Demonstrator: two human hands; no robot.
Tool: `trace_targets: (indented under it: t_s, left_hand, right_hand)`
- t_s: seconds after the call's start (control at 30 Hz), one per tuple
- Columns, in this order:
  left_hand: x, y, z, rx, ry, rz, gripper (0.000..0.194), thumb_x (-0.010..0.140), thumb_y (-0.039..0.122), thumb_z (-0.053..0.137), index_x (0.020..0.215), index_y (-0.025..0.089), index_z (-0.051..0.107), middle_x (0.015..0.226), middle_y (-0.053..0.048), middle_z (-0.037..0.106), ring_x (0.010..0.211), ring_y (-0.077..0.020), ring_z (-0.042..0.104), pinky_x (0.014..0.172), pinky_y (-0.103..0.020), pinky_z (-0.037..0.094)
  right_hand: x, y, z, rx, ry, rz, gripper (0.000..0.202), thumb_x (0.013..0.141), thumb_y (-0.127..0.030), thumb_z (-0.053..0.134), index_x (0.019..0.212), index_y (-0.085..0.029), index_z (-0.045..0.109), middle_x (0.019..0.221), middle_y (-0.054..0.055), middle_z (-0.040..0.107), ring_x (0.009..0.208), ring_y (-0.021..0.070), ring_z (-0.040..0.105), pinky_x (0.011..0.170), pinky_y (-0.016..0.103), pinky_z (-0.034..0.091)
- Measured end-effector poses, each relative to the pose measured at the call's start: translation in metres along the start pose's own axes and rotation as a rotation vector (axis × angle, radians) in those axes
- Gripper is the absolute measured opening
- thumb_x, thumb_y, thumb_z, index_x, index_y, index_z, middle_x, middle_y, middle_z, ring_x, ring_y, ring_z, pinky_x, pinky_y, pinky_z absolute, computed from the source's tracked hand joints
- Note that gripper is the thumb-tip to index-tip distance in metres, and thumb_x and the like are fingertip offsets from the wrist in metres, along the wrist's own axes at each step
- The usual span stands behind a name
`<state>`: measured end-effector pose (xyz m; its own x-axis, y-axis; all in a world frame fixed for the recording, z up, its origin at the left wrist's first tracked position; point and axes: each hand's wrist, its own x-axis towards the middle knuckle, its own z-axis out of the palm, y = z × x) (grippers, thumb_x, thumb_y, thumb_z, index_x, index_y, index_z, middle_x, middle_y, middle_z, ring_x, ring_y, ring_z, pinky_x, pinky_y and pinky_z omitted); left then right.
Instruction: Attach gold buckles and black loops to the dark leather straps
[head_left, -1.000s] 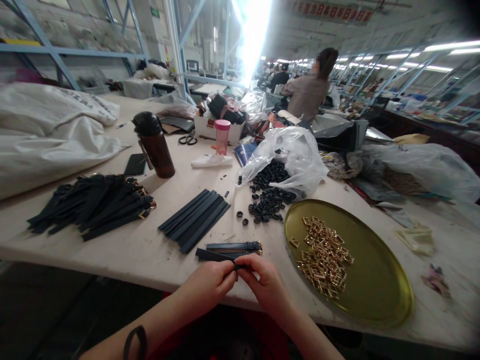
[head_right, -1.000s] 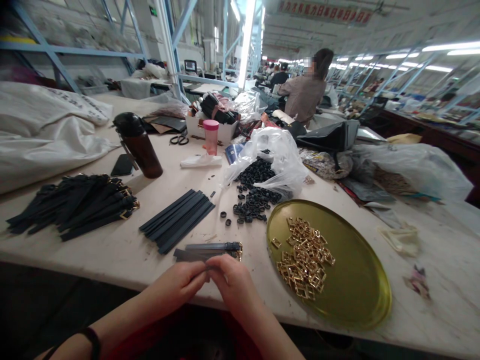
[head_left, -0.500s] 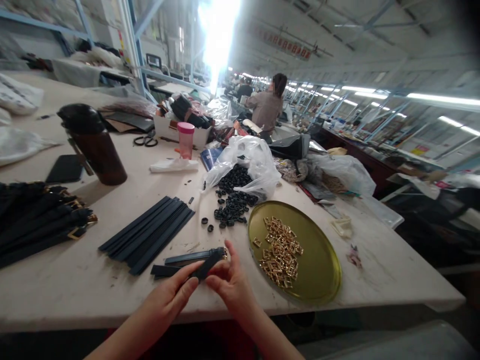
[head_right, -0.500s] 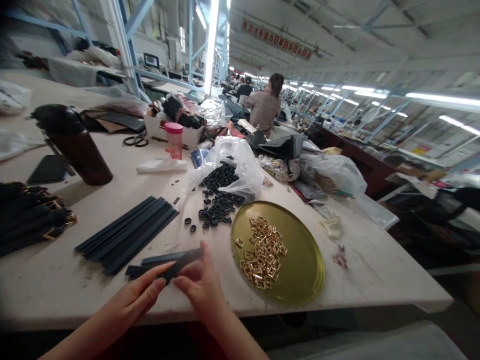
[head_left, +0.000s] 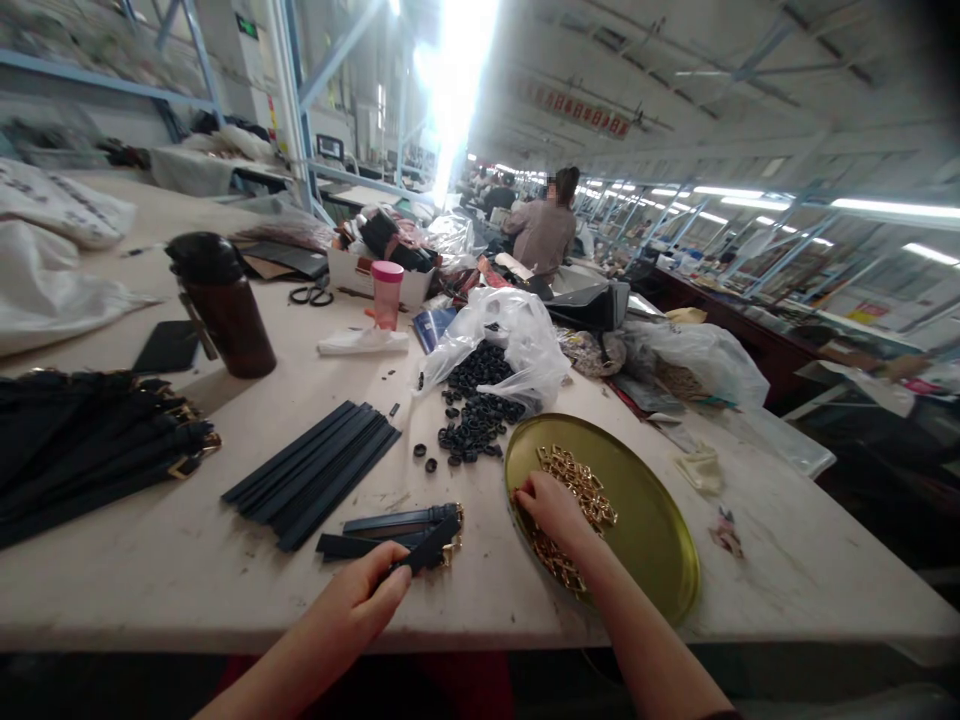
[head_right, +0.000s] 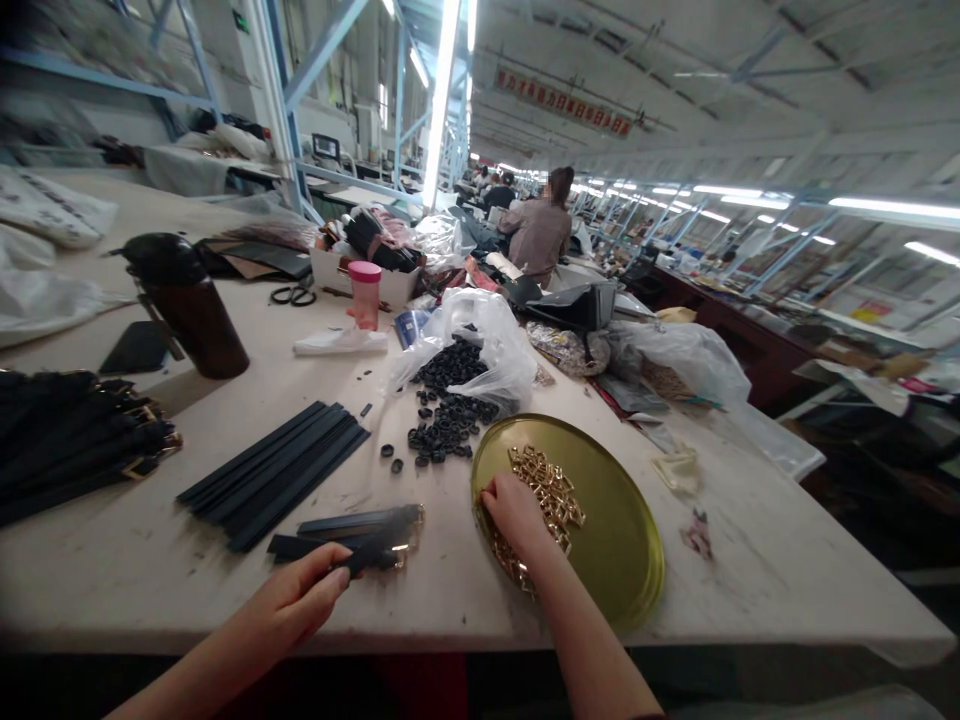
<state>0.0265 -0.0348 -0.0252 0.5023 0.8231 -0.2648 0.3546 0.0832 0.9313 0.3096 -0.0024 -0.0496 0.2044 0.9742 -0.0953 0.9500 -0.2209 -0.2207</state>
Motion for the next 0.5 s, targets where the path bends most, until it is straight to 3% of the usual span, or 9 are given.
trace_targets:
  t_s: [0.13,0.33,0.5]
  left_hand:
    - [-0.002,0.005,0.000,0.034,-0.005,-0.010,0.022,0.080,0.037,0.041,0.079,0.019,0.052,0.047,0.009,0.031,0.044,-0.0096,0.032,0.041,-0.018,0.025]
    - [-0.004,0.009,0.004,0.052,-0.016,0.004,0.022,0.081,0.036,0.042,0.082,0.018,0.054,0.051,0.007,0.037,0.049,-0.0103,0.036,0.045,-0.019,0.029]
    - [-0.008,0.003,0.003,0.013,0.020,-0.022,0.023,0.080,0.039,0.043,0.082,0.018,0.054,0.047,0.008,0.039,0.046,-0.0104,0.037,0.043,-0.019,0.028]
  right_hand:
    - [-0.003,-0.005,0.003,-0.049,0.005,0.015,0.013,0.080,-0.019,0.050,0.081,-0.014,0.061,0.083,0.010,0.066,0.079,0.0192,0.061,0.066,0.025,0.037]
    - [0.004,-0.010,-0.001,-0.088,0.026,0.004,0.015,0.077,-0.011,0.049,0.069,-0.013,0.061,0.078,0.015,0.066,0.076,0.0238,0.062,0.065,0.029,0.038]
    - [-0.005,-0.012,-0.012,0.001,0.104,-0.027,0.019,0.085,-0.018,0.041,0.076,-0.015,0.058,0.075,0.011,0.065,0.070,0.0206,0.061,0.062,0.028,0.039]
